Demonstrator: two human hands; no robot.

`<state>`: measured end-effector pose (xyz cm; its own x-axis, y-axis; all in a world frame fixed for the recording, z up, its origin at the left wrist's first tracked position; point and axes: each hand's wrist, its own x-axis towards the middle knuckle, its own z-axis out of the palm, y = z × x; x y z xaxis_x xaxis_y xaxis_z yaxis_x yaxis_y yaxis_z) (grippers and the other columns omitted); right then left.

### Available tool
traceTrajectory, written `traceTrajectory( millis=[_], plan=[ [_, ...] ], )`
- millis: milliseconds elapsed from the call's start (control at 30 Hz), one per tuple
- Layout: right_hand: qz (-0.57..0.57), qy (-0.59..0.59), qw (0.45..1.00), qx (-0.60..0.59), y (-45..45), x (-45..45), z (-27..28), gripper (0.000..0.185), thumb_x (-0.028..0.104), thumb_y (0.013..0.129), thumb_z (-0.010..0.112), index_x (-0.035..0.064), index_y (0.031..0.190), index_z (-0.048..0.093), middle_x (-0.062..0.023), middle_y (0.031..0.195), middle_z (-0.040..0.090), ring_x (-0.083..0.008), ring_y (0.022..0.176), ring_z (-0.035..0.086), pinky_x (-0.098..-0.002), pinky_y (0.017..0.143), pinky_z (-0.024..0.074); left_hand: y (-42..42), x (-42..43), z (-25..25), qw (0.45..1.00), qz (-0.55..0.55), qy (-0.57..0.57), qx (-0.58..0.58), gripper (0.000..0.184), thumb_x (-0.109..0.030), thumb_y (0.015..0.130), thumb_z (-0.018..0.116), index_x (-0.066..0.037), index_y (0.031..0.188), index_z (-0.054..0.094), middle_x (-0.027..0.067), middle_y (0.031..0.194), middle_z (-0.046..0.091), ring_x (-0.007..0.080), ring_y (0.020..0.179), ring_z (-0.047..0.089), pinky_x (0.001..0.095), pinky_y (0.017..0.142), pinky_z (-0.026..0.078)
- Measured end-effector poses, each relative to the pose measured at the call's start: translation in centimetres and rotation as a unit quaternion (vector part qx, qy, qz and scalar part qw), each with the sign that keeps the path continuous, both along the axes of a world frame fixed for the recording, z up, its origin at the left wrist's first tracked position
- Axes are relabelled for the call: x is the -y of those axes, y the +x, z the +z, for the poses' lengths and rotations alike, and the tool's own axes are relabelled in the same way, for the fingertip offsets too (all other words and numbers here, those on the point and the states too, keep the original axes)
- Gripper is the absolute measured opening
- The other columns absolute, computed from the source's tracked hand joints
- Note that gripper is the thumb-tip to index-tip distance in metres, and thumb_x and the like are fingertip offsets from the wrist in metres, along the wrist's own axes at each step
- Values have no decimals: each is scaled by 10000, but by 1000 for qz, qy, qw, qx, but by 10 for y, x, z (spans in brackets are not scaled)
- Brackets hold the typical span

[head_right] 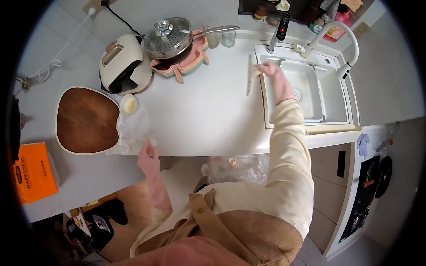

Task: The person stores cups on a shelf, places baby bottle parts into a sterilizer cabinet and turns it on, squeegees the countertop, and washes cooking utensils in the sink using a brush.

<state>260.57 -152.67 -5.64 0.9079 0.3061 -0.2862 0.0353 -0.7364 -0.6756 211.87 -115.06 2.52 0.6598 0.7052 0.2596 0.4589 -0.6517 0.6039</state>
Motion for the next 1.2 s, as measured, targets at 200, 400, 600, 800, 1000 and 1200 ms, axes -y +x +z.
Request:
traceTrajectory(
  millis=[200, 400, 600, 800, 1000, 1200],
  plan=[
    [13, -99, 995, 28, -31, 90, 12, 457, 414, 838, 643, 24, 1071, 692, -113, 993, 701, -197, 902, 633, -340, 821, 487, -10, -5, -12, 999, 19, 20, -28, 332, -185, 773, 735, -99, 1090, 693, 89, 844, 702, 246, 745, 671, 345, 703, 525],
    [525, 59, 848, 41, -168, -119, 62, 284, 342, 829, 673, 144, 1026, 724, -55, 960, 720, -219, 866, 677, -343, 777, 526, -19, -7, -28, 1000, -16, 24, 8, 348, -157, 769, 739, -101, 1108, 687, 87, 880, 707, 233, 749, 667, 336, 715, 524],
    [662, -47, 748, 23, -260, -200, 31, 191, 368, 832, 667, 198, 880, 740, 34, 872, 719, -167, 845, 637, -334, 1003, 318, -39, -2, -18, 999, -6, -24, 29, 354, -123, 778, 738, -114, 1127, 679, 73, 897, 703, 200, 743, 653, 314, 715, 518],
    [515, -93, 852, 17, -193, -99, 33, 191, 356, 820, 674, 184, 866, 744, 5, 830, 713, -185, 782, 647, -334, 830, 444, -66, -9, -29, 998, 29, -37, 33, 336, -112, 788, 734, -123, 1119, 680, 67, 874, 696, 186, 728, 650, 309, 703, 513],
    [142, 20, 988, -65, -116, 70, -3, 219, 277, 821, 691, 76, 898, 733, -56, 795, 697, -111, 748, 615, -289, 687, 490, -56, 5, -28, 999, 23, -22, 25, 329, -115, 786, 734, -127, 1111, 684, 62, 851, 691, 187, 694, 640, 314, 688, 513],
    [76, -18, 996, 34, -95, 118, 14, 273, 297, 850, 684, 48, 956, 724, -59, 795, 686, -130, 756, 613, -266, 712, 494, -34, 32, -15, 1000, 19, -21, -8, 331, -117, 788, 731, -135, 1116, 687, 61, 835, 684, 188, 685, 628, 314, 678, 512]
  ],
)
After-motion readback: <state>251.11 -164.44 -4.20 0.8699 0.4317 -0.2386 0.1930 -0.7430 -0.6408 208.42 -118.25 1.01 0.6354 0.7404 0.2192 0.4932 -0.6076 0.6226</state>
